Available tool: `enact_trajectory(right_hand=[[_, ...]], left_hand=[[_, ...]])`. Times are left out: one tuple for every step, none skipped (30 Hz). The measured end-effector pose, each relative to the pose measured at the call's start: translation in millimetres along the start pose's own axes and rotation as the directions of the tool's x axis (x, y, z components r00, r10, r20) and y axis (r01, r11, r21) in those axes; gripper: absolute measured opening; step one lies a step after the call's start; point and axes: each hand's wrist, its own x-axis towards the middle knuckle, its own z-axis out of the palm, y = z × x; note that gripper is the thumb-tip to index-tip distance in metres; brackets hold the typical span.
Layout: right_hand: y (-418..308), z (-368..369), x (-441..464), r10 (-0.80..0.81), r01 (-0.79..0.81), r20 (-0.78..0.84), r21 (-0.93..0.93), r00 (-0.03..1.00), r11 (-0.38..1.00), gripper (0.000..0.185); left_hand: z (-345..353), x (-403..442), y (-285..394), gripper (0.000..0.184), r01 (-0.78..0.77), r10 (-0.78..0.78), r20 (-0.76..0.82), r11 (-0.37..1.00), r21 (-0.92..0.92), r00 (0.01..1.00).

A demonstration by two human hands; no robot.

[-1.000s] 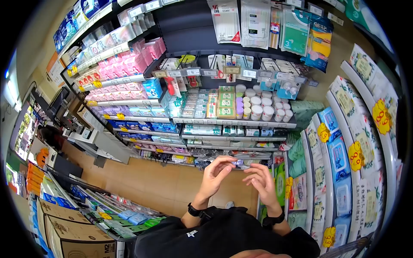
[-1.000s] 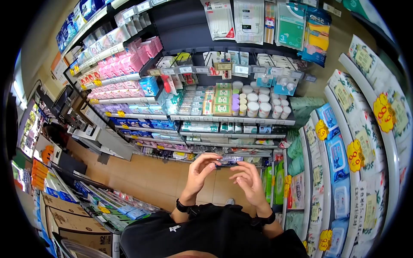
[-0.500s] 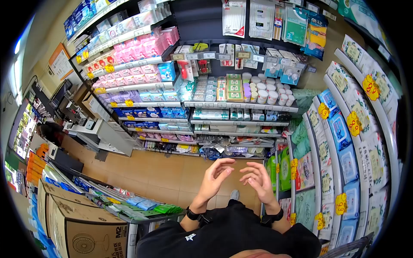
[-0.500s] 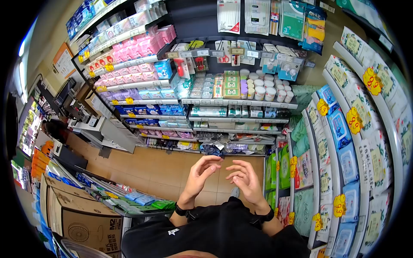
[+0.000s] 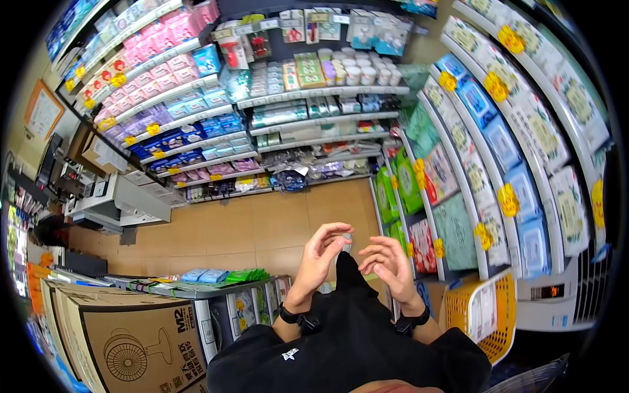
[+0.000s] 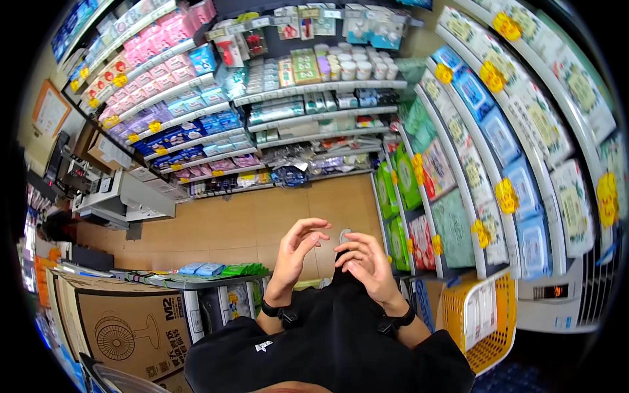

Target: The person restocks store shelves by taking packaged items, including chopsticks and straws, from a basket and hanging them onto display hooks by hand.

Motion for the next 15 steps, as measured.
enact_trajectory(right_hand=[[-1.4,1.3,-12.0,-0.018,0.018,-0.026,0.005,1.000,1.000,0.053],[-2.5,2.3,-23.7,-0.039,0.039,-0.053,0.009,0.998,0.999,0.053],[-2.8,3.1,-35.3,-0.045,0.045,-0.092,0.001,0.995,0.999,0.052],[-4.2,4.9,-45.9,-0.053,0.054,-0.124,0.003,0.991,0.999,0.052],[-6.8,6.6,-56.9,-0.073,0.070,-0.169,-0.021,0.983,0.997,0.053],[-8.7,8.2,-67.6,-0.094,0.086,-0.216,-0.044,0.972,0.995,0.053],[-9.7,8.9,-78.2,-0.118,0.107,-0.249,-0.056,0.961,0.993,0.052],[-11.6,9.2,-89.4,-0.128,0.117,-0.290,-0.055,0.948,0.992,0.052],[-13.7,9.6,-100.3,-0.138,0.125,-0.322,-0.060,0.937,0.990,0.052],[-15.0,8.3,-110.9,-0.150,0.136,-0.354,-0.066,0.923,0.989,0.052],[-15.1,7.1,-121.8,-0.183,0.169,-0.382,-0.069,0.906,0.983,0.052],[-15.9,5.7,-132.1,-0.194,0.181,-0.431,-0.071,0.881,0.981,0.052],[-17.3,3.5,-142.8,-0.211,0.192,-0.455,-0.088,0.865,0.977,0.051],[-18.7,1.1,-154.3,-0.227,0.202,-0.481,-0.103,0.847,0.974,0.051],[-20.2,0.0,-164.8,-0.242,0.212,-0.522,-0.119,0.818,0.970,0.048]], left_hand=[[4.1,-5.1,-0.5,0.033,0.012,-0.011,0.023,1.000,-0.006,1.000],[8.8,-9.3,-0.7,0.033,0.028,-0.028,0.048,1.000,-0.005,0.998],[14.1,-12.5,-0.8,0.033,0.044,-0.044,0.077,0.999,0.000,0.996],[19.8,-15.0,-1.5,0.033,0.059,-0.060,0.108,0.998,0.007,0.992],[26.5,-17.7,-3.0,0.033,0.063,-0.062,0.143,0.998,-0.003,0.988],[33.8,-20.0,-3.8,0.033,0.082,-0.081,0.177,0.997,0.003,0.981],[42.3,-21.9,-4.0,0.033,0.095,-0.095,0.219,0.995,0.010,0.971],[51.2,-24.1,-5.7,0.033,0.110,-0.111,0.263,0.994,0.017,0.958],[59.8,-26.2,-8.8,0.033,0.129,-0.131,0.302,0.991,0.027,0.944],[69.6,-27.4,-12.5,0.033,0.137,-0.136,0.343,0.990,0.020,0.929],[79.7,-28.4,-15.9,0.032,0.148,-0.142,0.386,0.989,0.015,0.912],[89.8,-29.4,-19.1,0.032,0.172,-0.167,0.430,0.985,0.029,0.887],[101.1,-30.8,-22.3,0.032,0.179,-0.177,0.461,0.983,0.039,0.870],[113.4,-32.7,-25.8,0.031,0.189,-0.189,0.492,0.981,0.050,0.850],[125.2,-34.5,-27.7,0.030,0.210,-0.215,0.524,0.975,0.071,0.824]])
